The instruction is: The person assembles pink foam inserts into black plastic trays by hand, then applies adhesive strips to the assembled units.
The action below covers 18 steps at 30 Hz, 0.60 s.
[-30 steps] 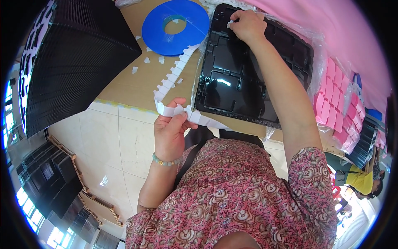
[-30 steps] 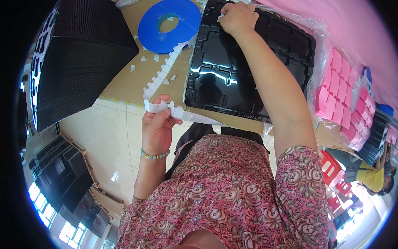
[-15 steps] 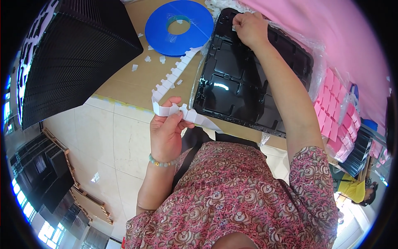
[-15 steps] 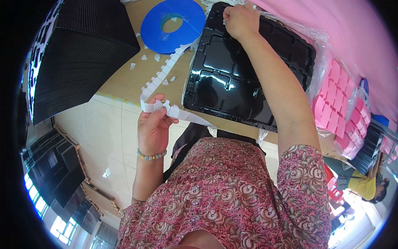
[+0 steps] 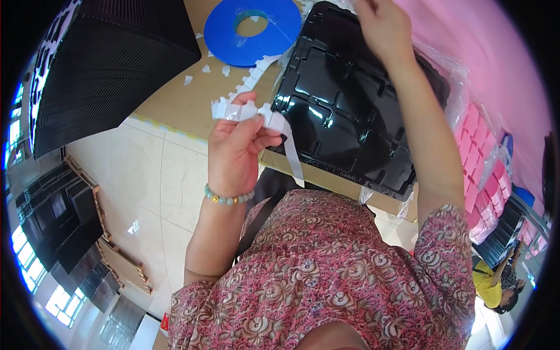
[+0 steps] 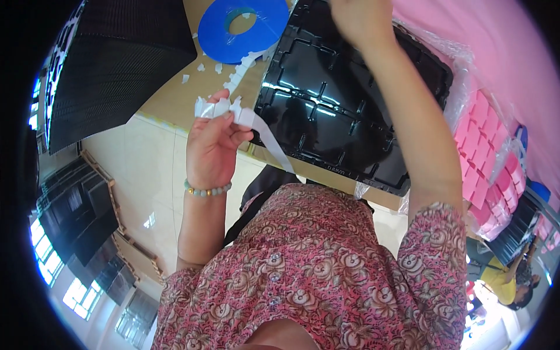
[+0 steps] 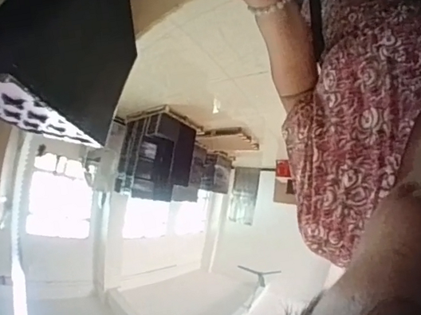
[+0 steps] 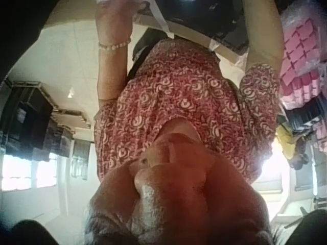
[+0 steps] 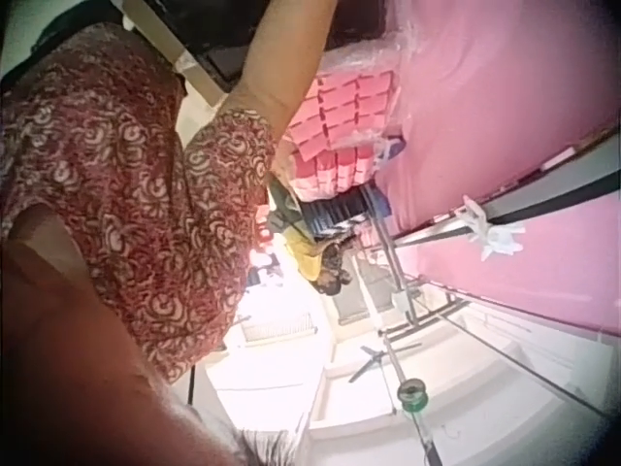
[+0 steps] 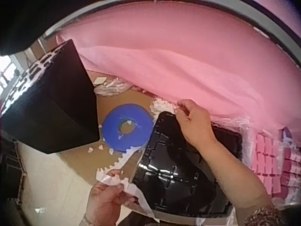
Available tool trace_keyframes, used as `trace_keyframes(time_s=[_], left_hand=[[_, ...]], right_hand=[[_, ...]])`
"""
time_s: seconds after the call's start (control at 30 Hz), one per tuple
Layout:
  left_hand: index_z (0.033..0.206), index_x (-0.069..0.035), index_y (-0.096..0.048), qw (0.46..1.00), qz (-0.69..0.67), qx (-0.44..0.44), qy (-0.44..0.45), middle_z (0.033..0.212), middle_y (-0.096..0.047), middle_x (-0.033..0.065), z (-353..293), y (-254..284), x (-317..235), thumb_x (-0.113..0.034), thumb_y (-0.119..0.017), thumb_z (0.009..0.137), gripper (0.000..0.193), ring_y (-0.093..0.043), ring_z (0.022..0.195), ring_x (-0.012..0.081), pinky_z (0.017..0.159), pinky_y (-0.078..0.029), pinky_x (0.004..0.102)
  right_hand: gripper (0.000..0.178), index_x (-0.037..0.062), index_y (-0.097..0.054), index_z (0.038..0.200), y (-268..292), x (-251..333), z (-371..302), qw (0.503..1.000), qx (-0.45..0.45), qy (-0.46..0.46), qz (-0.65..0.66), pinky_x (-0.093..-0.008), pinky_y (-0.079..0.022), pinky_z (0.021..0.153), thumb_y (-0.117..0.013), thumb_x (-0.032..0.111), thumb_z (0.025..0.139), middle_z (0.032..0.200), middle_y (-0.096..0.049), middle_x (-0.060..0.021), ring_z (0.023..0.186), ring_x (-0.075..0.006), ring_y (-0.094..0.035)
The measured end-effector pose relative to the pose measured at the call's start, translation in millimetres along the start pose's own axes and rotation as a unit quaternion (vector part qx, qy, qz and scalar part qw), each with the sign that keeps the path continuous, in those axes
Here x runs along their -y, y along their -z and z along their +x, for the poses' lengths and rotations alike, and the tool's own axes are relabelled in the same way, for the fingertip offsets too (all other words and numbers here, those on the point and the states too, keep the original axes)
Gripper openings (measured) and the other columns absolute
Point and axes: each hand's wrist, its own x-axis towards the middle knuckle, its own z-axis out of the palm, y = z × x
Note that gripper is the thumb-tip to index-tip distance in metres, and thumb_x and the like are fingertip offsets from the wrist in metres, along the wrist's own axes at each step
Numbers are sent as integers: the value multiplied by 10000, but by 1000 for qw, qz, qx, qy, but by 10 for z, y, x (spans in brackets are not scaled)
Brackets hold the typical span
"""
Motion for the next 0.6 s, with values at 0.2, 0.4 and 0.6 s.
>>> trace_keyframes(time_s=[0.2,0.4,0.6], left_hand=[[1256,-5,-485,998,-63,25,15,943,-657,139,108,-44,79,-14,-507,921,336,-685,761,211,706,-589,329],[1151,1,-567,995,13,-6,94,881,-665,113,49,287,176,-90,-550,932,238,-680,739,206,701,-576,320],[978,-6,-578,733,575,47,-360,829,-644,92,-395,124,283,-5,-735,721,301,-623,749,242,723,-499,342]], right_hand=[[626,30,-364,1262,-203,108,-1569,892,286,-68,343,-365,-490,858,-740,50,761,1027,-620,-117,978,-215,-622],[525,58,-399,1224,-13,223,-1696,950,204,-51,233,-352,-498,700,-635,-41,766,849,-579,-106,758,-234,-619],[523,69,-419,1228,135,164,-1716,969,203,25,142,-368,-499,675,-626,-45,762,867,-578,-135,757,-298,-616]])
